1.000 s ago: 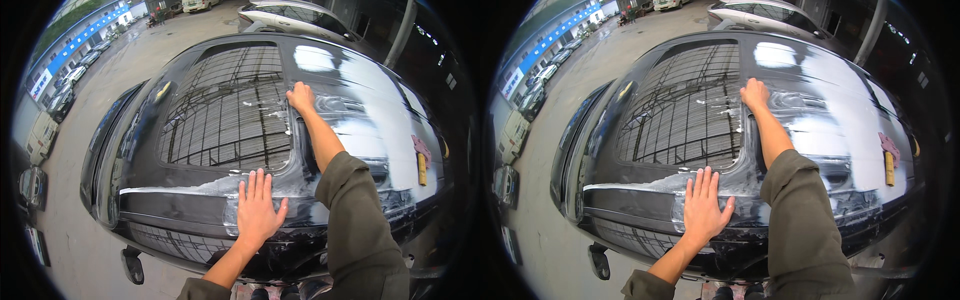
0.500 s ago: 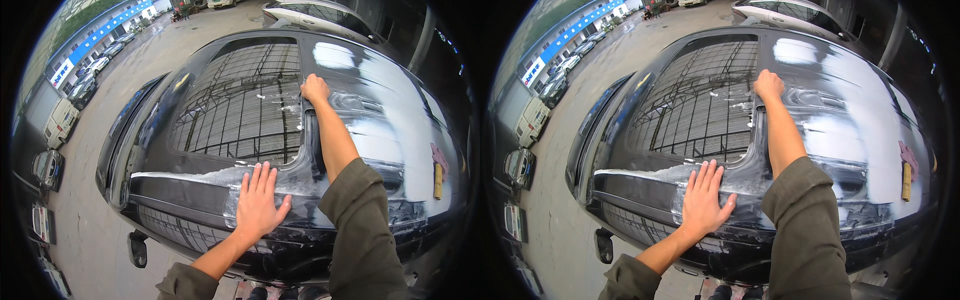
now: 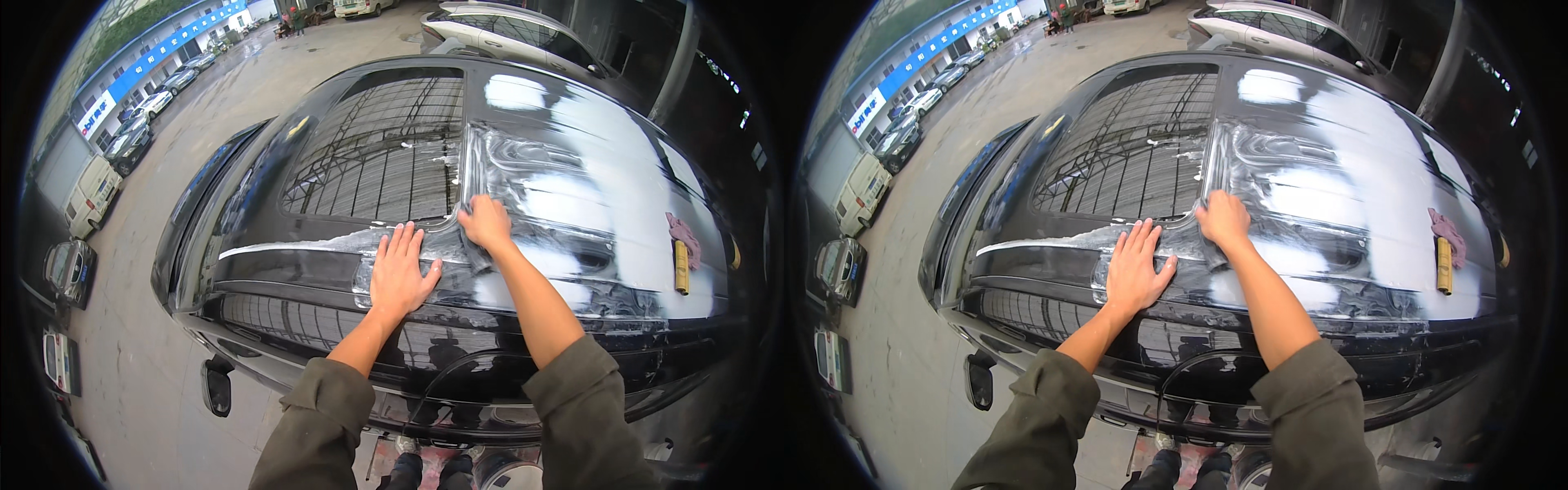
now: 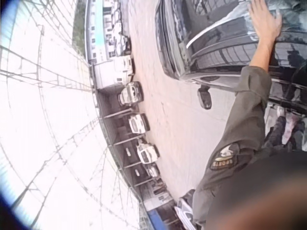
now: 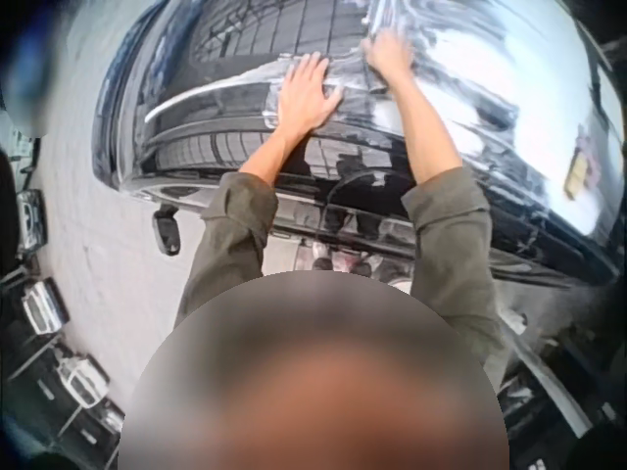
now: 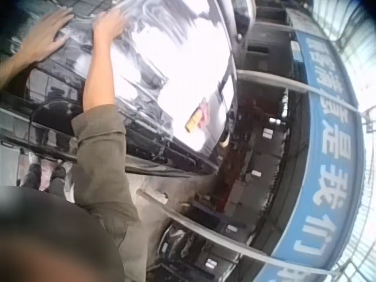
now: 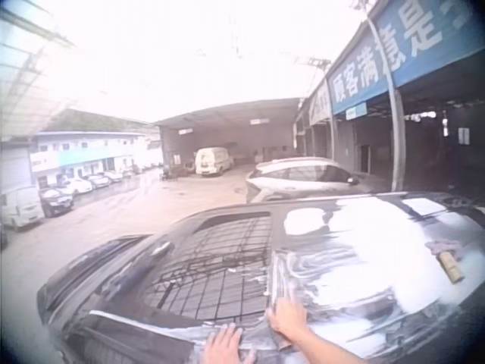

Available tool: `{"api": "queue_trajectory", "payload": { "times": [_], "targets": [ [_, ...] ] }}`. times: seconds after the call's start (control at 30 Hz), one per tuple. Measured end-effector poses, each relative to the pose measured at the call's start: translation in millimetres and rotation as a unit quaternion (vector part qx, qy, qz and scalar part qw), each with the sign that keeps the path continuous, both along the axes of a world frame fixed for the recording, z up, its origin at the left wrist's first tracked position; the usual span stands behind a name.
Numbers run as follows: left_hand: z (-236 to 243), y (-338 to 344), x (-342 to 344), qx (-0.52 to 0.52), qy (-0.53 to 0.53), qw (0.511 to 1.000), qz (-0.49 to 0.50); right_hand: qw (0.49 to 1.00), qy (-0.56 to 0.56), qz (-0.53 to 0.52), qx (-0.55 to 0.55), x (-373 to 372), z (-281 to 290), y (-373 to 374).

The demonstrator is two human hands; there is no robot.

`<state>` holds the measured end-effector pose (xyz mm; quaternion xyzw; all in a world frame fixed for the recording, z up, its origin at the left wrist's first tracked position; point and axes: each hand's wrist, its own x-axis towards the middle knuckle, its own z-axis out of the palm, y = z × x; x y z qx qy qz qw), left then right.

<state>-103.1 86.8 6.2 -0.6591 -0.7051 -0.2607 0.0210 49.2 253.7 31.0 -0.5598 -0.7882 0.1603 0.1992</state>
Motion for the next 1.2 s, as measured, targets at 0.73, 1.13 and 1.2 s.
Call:
{"api": "queue_trajectory", "payload": {
  "times": [0.73,1.13,1.2],
  "targets": [
    [-17,-7,-25,0.022,-0.009,1.0,-0.007,0.668,0.717,-0.125,-0.155,327,4,-2],
    [-4,0,-14,-0.024,0.022,0.999,-0.012,0.642,0.735,-0.205,-0.078,499,28,-36],
    [-5,-3,-20,-0.028,0.014,0.999,-0.006,0.716,0.663,-0.159,-0.149,493,24,-34]
  ]
}}
